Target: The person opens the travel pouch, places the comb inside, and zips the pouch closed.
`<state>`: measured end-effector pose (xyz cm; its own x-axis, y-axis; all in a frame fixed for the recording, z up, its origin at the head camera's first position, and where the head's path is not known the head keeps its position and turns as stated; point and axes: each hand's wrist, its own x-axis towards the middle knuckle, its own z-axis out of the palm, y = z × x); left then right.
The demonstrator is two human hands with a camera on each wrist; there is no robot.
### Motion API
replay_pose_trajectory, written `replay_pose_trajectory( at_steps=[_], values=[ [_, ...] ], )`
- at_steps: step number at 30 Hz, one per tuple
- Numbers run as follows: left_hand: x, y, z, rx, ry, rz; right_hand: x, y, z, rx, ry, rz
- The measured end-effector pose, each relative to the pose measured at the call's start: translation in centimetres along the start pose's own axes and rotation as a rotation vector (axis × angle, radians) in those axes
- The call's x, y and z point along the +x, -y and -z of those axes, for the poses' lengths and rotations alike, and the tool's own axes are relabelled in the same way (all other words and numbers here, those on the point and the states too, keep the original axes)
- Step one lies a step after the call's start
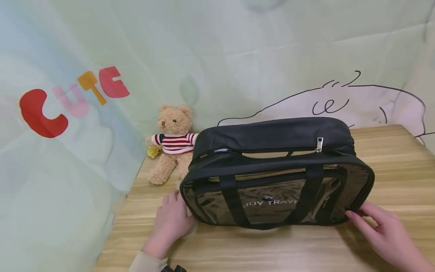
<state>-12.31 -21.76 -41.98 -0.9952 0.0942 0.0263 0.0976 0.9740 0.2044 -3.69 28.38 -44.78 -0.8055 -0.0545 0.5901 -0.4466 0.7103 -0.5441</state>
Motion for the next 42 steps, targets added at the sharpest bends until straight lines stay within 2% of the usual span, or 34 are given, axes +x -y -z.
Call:
replay_pose_trajectory(
  at_steps=[3, 5, 11, 13, 17, 20, 25, 30, 36, 38, 42],
  values=[
    [0.1, 0.0, 0.1, 0.015, 0.01, 0.006, -0.1, 0.0, 0.0, 0.002, 0.003, -0.003],
    [0.1, 0.0, 0.1, 0.045, 0.0, -0.012, -0.1, -0.1, 0.1, 0.003, 0.007, -0.002],
    [-0.3, -0.4, 0.3, 0.134, -0.112, -0.158, -0.2, -0.2, 0.1, -0.001, 0.01, -0.026],
    [-0.4, -0.5, 0.4, 0.145, -0.114, -0.174, -0.2, -0.2, 0.1, -0.005, 0.01, -0.031],
    [-0.6, -0.5, 1.0, 0.148, -0.049, -0.157, -0.3, -0.2, 0.1, -0.002, 0.014, -0.031],
    [-0.7, -0.3, 1.5, 0.142, -0.024, -0.136, -0.2, -0.1, 0.1, -0.004, 0.012, -0.032],
    [-0.7, 0.1, 1.8, 0.138, -0.021, -0.125, -0.2, 0.0, 0.2, -0.009, 0.012, -0.023],
    [-0.4, 0.6, 1.6, 0.118, -0.05, -0.117, -0.1, 0.0, 0.2, -0.015, 0.007, -0.018],
    [-0.5, 1.5, 2.3, 0.058, -0.035, -0.047, -0.1, 0.1, 0.2, -0.029, 0.016, -0.022],
    [-0.6, 1.9, 2.7, 0.04, -0.059, -0.024, 0.0, 0.1, 0.2, -0.021, 0.012, -0.019],
    [-0.5, 2.6, 3.6, -0.001, -0.21, -0.04, -0.2, -0.1, 0.2, 0.001, -0.01, -0.002]
  ],
)
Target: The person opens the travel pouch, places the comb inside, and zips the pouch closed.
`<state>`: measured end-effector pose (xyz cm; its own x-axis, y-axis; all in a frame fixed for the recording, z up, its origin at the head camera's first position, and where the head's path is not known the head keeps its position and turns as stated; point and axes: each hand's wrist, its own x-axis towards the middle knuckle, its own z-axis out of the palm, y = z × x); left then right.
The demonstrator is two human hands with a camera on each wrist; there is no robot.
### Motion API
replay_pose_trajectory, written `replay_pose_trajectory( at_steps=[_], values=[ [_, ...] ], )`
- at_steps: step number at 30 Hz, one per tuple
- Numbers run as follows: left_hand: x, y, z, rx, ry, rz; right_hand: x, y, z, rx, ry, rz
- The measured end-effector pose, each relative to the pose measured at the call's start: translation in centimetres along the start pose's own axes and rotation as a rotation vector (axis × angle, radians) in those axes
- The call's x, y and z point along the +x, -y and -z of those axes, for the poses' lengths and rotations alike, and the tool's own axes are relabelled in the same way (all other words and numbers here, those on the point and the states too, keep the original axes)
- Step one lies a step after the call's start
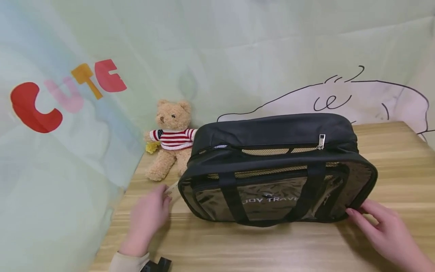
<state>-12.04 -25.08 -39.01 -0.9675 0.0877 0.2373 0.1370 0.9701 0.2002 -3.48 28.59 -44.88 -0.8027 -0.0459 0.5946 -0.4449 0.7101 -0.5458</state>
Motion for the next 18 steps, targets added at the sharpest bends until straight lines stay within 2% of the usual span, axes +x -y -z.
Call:
replay_pose_trajectory(
  at_steps=[5, 10, 12, 18],
  values=[
    [0.0, 0.1, 1.0, -0.05, -0.239, -0.069, -0.3, -0.1, 0.1, 0.008, -0.01, -0.005],
    [0.6, -0.8, 2.7, -0.115, -0.449, -0.134, -0.6, -0.1, 0.2, -0.014, -0.002, -0.034],
    [0.9, -1.4, 3.6, -0.138, -0.497, -0.154, -0.6, -0.2, 0.2, -0.014, 0.004, -0.042],
    [1.3, -4.1, 7.1, -0.247, -0.535, -0.206, 0.0, 0.3, 0.1, -0.024, 0.018, -0.021]
  ],
)
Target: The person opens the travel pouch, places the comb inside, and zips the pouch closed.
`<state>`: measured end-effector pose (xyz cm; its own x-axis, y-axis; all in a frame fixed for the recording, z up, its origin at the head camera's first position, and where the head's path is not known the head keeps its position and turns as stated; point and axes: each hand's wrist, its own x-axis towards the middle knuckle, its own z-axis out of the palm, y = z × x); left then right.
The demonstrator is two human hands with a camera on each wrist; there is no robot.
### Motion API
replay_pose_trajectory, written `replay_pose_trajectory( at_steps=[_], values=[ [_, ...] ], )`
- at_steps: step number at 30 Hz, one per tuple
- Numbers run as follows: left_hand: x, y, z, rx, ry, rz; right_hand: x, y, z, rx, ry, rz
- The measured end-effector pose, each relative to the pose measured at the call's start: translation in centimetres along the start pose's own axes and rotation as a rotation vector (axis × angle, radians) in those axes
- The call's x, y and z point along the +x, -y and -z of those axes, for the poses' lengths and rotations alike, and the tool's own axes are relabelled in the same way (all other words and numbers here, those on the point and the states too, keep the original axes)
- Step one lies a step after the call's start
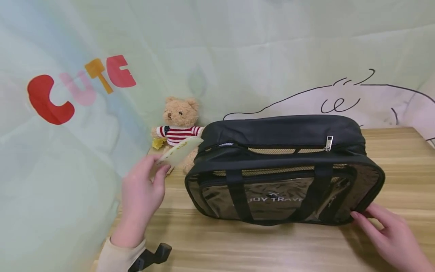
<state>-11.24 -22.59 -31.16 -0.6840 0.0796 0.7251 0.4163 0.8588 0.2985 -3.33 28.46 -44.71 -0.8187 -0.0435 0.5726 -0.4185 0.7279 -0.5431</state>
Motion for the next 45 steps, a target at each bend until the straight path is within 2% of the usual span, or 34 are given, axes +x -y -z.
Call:
replay_pose_trajectory(
  at_steps=[3, 7, 11, 14, 18, 21, 26, 34, 41, 45],
  values=[
    [1.5, -2.2, 0.6, -0.053, -0.021, -0.057, 0.0, 0.1, 0.0, -0.003, 0.002, -0.005],
    [3.4, -4.8, 0.9, -0.108, 0.015, -0.172, -0.1, 0.1, 0.1, 0.004, 0.002, -0.016],
    [4.8, -6.8, 0.8, -0.146, 0.095, -0.264, 0.0, 0.1, 0.1, 0.001, -0.003, -0.002],
    [5.8, -8.1, 0.9, -0.146, 0.157, -0.293, 0.1, 0.1, 0.1, -0.002, 0.0, 0.01],
    [7.6, -10.2, 0.8, -0.131, 0.291, -0.332, 0.3, 0.1, 0.1, 0.005, 0.005, 0.01],
    [8.6, -11.8, 0.4, -0.102, 0.399, -0.388, 0.3, 0.1, 0.2, 0.005, 0.006, 0.012],
    [9.5, -13.8, -0.6, -0.054, 0.495, -0.472, 0.3, 0.2, 0.3, 0.0, 0.011, 0.012],
    [10.2, -15.3, -1.5, 0.037, 0.663, -0.44, 0.3, 0.3, 0.2, 0.002, 0.013, 0.013],
    [10.6, -16.0, -2.0, 0.027, 0.704, -0.438, 0.1, 0.2, 0.1, 0.052, -0.009, 0.036],
    [11.0, -16.5, -2.5, 0.024, 0.729, -0.455, 0.2, 0.3, 0.0, 0.032, -0.005, 0.031]
  ],
)
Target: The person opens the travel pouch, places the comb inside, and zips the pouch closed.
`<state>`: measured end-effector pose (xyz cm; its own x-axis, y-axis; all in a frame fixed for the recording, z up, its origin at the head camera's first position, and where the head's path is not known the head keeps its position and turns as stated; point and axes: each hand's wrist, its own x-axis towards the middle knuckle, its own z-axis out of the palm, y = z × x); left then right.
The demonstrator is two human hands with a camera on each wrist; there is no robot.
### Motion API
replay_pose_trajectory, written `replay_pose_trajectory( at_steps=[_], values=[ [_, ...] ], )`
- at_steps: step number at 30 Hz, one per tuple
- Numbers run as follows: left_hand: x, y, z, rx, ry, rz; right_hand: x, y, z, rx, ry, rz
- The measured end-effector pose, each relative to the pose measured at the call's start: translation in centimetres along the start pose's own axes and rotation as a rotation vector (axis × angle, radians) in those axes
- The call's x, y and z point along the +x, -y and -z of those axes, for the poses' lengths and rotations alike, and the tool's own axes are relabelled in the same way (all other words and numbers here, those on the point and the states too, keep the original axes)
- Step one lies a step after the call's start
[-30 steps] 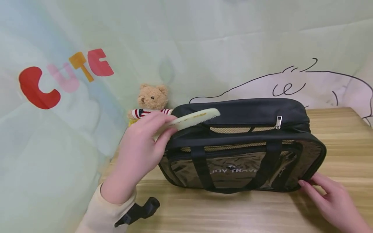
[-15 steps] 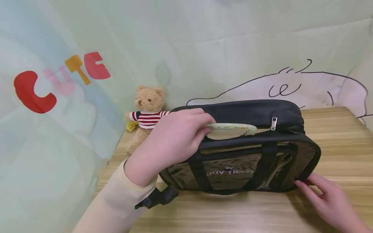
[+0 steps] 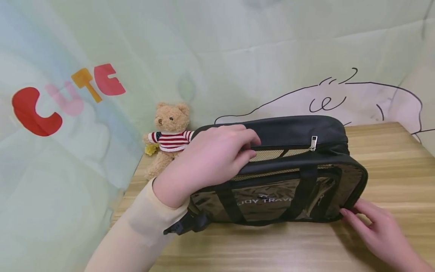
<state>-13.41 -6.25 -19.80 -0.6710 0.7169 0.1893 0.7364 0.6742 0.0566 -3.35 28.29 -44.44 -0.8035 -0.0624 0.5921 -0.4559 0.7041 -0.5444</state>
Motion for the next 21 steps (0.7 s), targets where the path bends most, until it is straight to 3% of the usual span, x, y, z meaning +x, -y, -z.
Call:
replay_pose_trajectory(
  at_steps=[7, 17, 21],
  values=[
    [3.2, -0.9, 0.9, 0.16, 0.122, -0.063, 0.4, -0.1, -0.5, -0.001, -0.012, 0.019],
    [7.8, -3.3, 1.9, 0.27, 0.343, -0.212, 0.7, 0.5, -1.1, 0.019, -0.004, 0.044],
    [9.1, -4.3, 2.0, 0.293, 0.396, -0.249, 0.9, 0.7, -1.3, 0.027, 0.001, 0.051]
  ],
)
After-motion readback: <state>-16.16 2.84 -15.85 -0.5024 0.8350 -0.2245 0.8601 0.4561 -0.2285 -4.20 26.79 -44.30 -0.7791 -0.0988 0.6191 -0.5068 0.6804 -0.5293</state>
